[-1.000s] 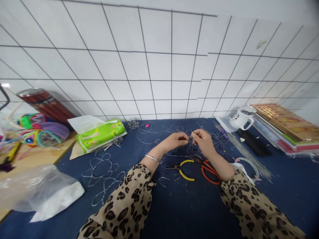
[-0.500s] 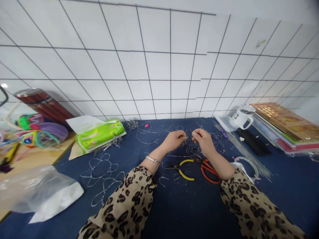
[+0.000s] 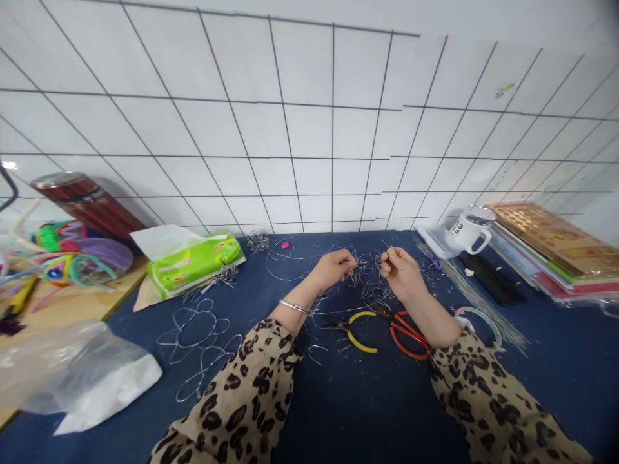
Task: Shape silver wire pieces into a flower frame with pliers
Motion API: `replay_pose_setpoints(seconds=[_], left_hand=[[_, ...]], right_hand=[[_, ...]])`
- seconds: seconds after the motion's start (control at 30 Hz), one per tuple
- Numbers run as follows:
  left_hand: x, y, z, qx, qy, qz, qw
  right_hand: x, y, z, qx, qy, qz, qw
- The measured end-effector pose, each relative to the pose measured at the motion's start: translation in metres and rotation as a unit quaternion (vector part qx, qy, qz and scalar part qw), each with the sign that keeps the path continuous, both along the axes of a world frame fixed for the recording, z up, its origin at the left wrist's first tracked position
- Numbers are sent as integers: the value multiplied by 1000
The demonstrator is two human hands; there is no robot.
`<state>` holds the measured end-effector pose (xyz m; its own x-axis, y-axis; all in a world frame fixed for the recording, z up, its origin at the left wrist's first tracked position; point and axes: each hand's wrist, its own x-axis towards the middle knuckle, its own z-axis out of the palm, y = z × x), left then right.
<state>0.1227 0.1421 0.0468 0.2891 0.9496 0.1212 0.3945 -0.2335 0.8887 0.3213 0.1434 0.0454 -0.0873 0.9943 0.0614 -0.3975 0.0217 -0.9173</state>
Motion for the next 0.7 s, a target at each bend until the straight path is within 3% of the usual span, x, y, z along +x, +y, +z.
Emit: replay_pose_setpoints(seconds=[0.17, 0.37, 0.53, 0.6, 0.7], left_hand=[[-1, -3, 8, 27, 17, -11, 999], [-7, 1, 7, 54, 41, 15, 998], [-42, 14, 10, 69, 43, 88, 993], [-46, 14, 12, 67, 38, 86, 993], [-35, 7, 16, 65, 34, 49, 996]], right_hand=[[0, -2, 7, 28, -68, -16, 997], [4, -2, 7, 24, -83, -29, 996], [36, 10, 20, 68, -92, -136, 984], [41, 12, 24, 103, -173, -147, 968], [31, 10, 25, 147, -363, -56, 919]])
